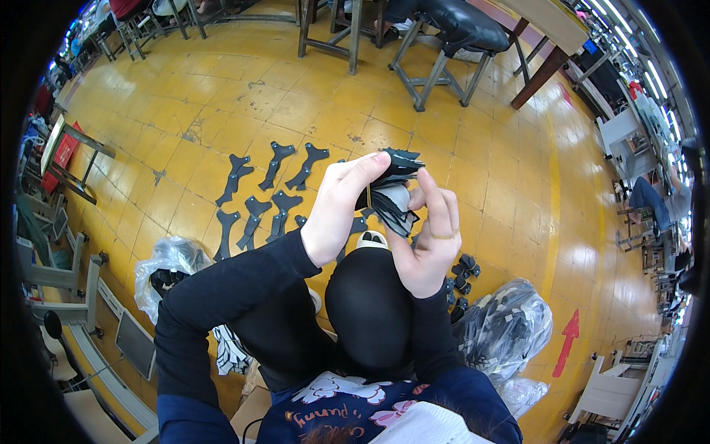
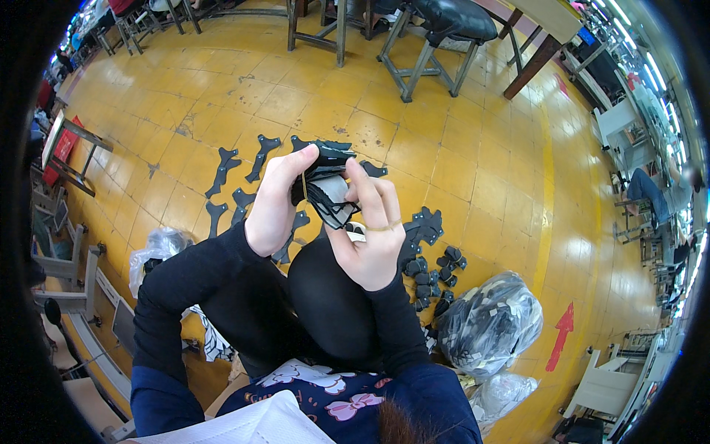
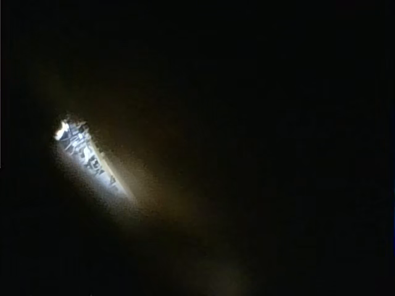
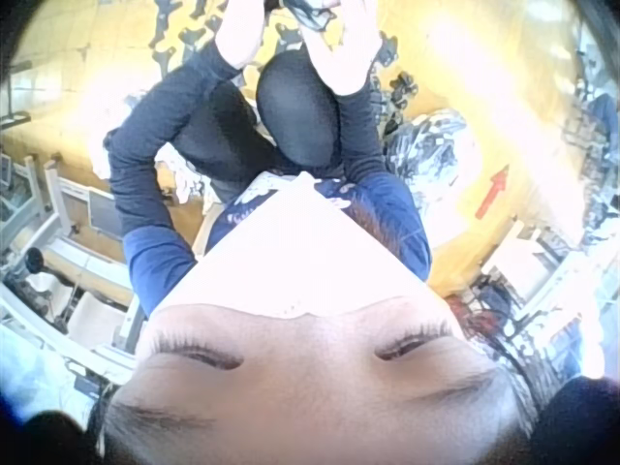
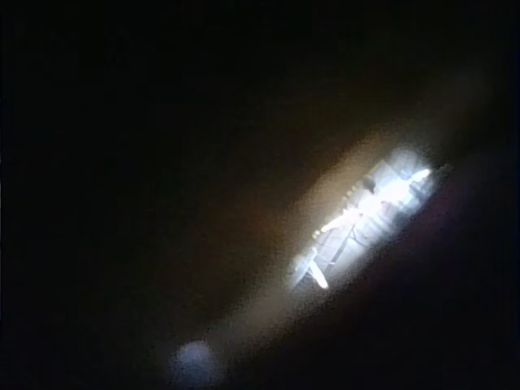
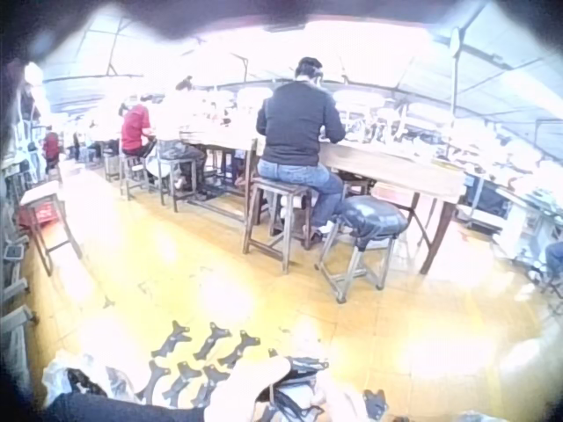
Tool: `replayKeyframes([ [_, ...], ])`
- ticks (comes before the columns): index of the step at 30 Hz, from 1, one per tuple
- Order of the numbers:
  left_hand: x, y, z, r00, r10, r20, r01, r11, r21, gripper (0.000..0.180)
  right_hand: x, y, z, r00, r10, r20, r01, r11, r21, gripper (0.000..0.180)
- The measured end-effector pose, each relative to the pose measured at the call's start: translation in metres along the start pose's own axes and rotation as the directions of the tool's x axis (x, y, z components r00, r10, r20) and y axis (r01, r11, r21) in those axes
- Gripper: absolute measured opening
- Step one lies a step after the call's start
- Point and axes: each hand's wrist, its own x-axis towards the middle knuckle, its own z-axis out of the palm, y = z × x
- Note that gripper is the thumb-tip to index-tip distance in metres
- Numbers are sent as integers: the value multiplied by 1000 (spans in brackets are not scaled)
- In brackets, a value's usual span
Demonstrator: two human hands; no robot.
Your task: The person sits on the floor and sorts small black plastic parts by picking them up, inspecting them, and arranging them into neat rows. The person handles the parts by hand, repeatedly picking up individual pieces and placing them in organized lines on the yellow floor.
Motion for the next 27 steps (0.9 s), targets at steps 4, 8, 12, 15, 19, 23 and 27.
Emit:
replayKeyframes([
  [4,-1,7,4,998,5,70,-3,1000,-28,40,2,2,-3,996,-71,-60,72,997,13,47],
  [8,-2,3,3,999,-18,41,21,997,-77,40,-1,5,-1,986,-131,-105,130,991,-14,37],
  [12,-4,5,3,995,-16,95,21,998,-56,40,2,5,-1,966,-221,-137,218,975,-36,31],
  [15,-6,7,2,994,-5,109,11,998,-55,40,1,8,0,955,-266,-130,262,964,-45,29],
  [19,-4,2,1,989,-20,150,32,996,-79,40,-2,8,-2,939,-315,-136,306,948,-83,33],
  [23,-5,4,2,989,-70,128,82,992,-93,41,-4,9,-1,956,-261,-131,261,965,-12,32],
  [27,-5,3,1,993,-67,93,78,989,-122,42,-7,12,1,967,-226,-118,236,969,77,31],
])
